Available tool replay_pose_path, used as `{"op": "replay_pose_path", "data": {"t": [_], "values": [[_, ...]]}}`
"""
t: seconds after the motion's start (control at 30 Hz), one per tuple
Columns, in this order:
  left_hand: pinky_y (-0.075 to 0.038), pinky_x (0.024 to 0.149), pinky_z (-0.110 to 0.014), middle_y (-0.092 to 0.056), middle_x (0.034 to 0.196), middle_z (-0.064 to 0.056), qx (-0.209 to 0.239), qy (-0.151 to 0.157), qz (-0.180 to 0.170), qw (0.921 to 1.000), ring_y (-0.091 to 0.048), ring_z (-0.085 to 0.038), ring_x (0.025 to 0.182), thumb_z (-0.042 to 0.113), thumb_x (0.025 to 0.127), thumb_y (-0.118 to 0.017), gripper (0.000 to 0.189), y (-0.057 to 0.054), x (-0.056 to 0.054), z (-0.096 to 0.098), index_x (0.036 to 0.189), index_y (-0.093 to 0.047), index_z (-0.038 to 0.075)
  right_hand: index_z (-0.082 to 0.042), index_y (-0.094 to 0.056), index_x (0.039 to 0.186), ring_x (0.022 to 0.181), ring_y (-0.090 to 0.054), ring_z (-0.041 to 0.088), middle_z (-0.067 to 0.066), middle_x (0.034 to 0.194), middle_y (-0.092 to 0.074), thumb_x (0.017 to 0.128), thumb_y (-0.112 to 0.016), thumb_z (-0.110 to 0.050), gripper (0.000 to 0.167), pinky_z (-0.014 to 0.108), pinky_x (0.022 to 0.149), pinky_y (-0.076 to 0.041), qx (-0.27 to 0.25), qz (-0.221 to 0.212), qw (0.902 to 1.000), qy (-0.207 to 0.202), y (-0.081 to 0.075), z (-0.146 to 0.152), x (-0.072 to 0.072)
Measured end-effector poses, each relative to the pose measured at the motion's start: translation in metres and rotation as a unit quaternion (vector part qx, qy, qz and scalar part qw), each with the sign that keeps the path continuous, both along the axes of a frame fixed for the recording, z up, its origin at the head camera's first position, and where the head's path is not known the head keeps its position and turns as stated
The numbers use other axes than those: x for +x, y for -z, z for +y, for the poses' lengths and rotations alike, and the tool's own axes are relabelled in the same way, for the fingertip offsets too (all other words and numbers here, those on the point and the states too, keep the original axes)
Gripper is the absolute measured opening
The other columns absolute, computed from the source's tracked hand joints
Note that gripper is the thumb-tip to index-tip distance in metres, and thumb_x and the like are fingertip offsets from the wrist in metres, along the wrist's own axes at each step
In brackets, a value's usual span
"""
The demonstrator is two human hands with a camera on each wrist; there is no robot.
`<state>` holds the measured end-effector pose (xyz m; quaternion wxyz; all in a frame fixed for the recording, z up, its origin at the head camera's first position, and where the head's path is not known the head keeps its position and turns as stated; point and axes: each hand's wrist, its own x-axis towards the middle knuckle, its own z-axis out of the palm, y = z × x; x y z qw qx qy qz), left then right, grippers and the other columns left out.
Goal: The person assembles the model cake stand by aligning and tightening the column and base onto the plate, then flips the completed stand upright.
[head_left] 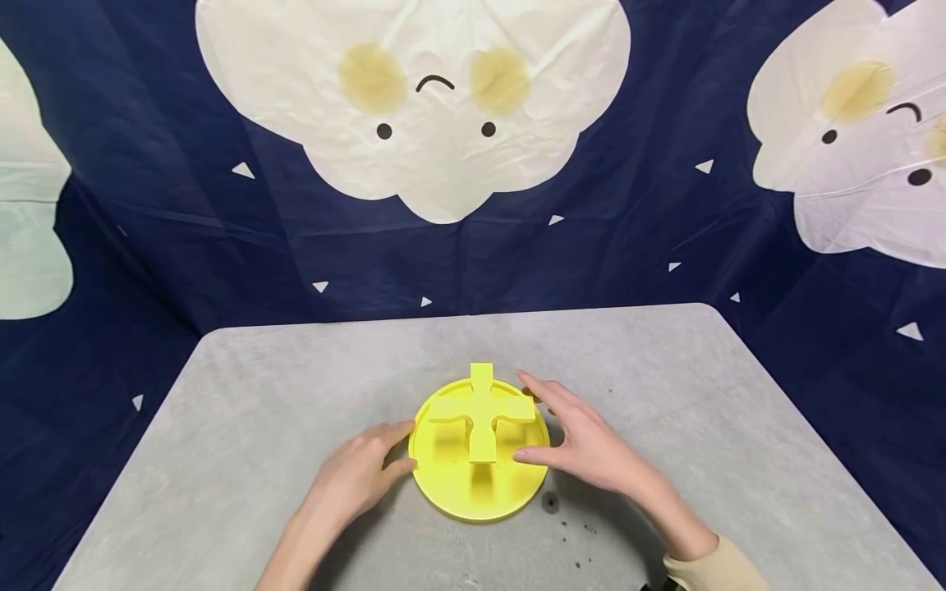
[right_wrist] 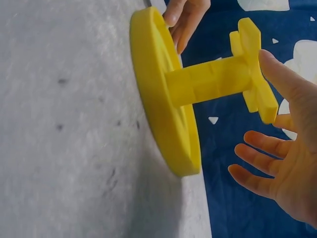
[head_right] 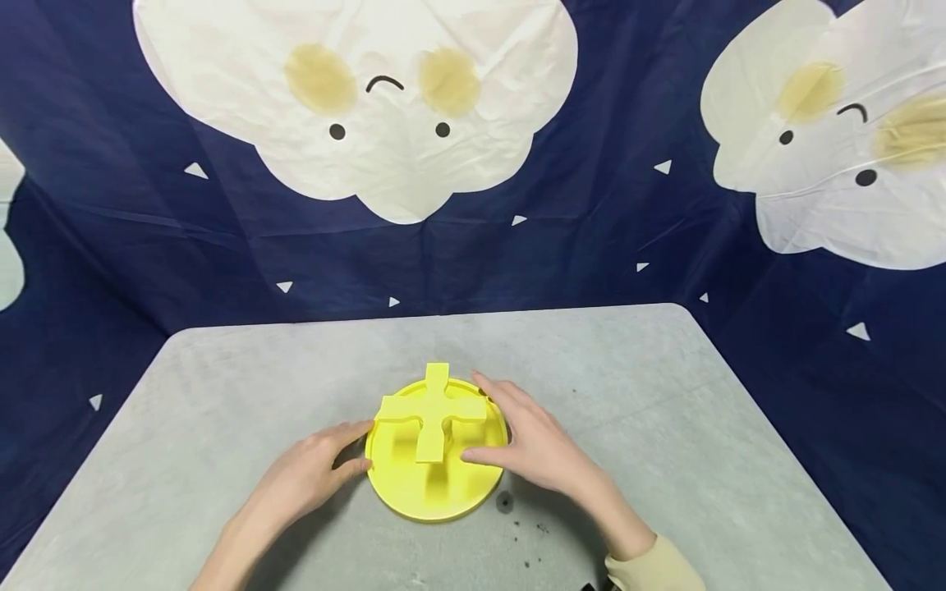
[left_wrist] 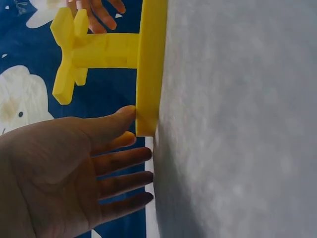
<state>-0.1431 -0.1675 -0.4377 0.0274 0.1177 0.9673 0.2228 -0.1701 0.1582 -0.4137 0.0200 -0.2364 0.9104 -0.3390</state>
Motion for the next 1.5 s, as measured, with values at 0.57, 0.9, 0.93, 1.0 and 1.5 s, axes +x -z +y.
{"op": "replay_pose_path", "data": {"t": [0.57, 0.9, 0.93, 1.0, 1.5], "values": [[-0.056, 0.067, -0.029, -0.078, 0.096, 0.005, 0.024, -0.002, 0.049, 0.9985, -0.068, -0.006, 0.080, 0.026, 0.096, -0.074, 0.034, -0.003, -0.018, -0.007, 0.129, -0.073, 0.018, -0.022, -0.040, 0.160, 0.099, -0.067, 0.010, 0.000, 0.123, -0.068, 0.088, -0.079, -0.049, 0.086, 0.027, 0.081, -0.058, 0.058, -0.031, 0.9977, 0.019, 0.017, 0.013, -0.016], [-0.052, 0.064, -0.032, -0.071, 0.081, 0.004, 0.005, -0.003, -0.012, 0.9999, -0.059, -0.007, 0.070, 0.033, 0.096, -0.072, 0.044, -0.002, -0.025, -0.003, 0.135, -0.068, 0.011, -0.011, -0.052, 0.150, 0.066, -0.051, 0.003, -0.009, 0.078, -0.060, 0.091, -0.076, -0.047, 0.073, 0.020, 0.058, -0.044, 0.083, -0.035, 0.9959, 0.001, 0.024, 0.012, -0.029], [-0.053, 0.064, -0.032, -0.072, 0.082, 0.003, 0.006, -0.004, -0.018, 0.9998, -0.060, -0.007, 0.070, 0.033, 0.096, -0.072, 0.046, -0.002, -0.025, -0.003, 0.135, -0.068, 0.010, -0.012, -0.053, 0.149, 0.064, -0.050, 0.003, -0.010, 0.076, -0.059, 0.091, -0.076, -0.047, 0.071, 0.020, 0.057, -0.043, 0.085, -0.037, 0.9957, -0.002, 0.025, 0.013, -0.030], [-0.051, 0.062, -0.030, -0.072, 0.081, 0.003, 0.007, -0.006, -0.032, 0.9995, -0.059, -0.008, 0.070, 0.034, 0.095, -0.073, 0.049, -0.001, -0.026, -0.001, 0.137, -0.066, 0.009, -0.014, -0.055, 0.148, 0.062, -0.050, 0.003, -0.010, 0.074, -0.059, 0.091, -0.075, -0.048, 0.069, 0.020, 0.055, -0.043, 0.091, -0.043, 0.9949, -0.004, 0.026, 0.013, -0.030], [-0.043, 0.055, -0.025, -0.060, 0.070, 0.003, 0.036, -0.014, -0.087, 0.9955, -0.053, -0.010, 0.062, 0.026, 0.091, -0.074, 0.060, 0.004, -0.032, 0.008, 0.145, -0.058, 0.004, -0.007, -0.049, 0.153, 0.061, -0.051, 0.009, -0.007, 0.072, -0.059, 0.094, -0.074, -0.034, 0.070, 0.022, 0.054, -0.041, 0.140, -0.091, 0.9858, 0.021, 0.035, 0.007, -0.033]]}}
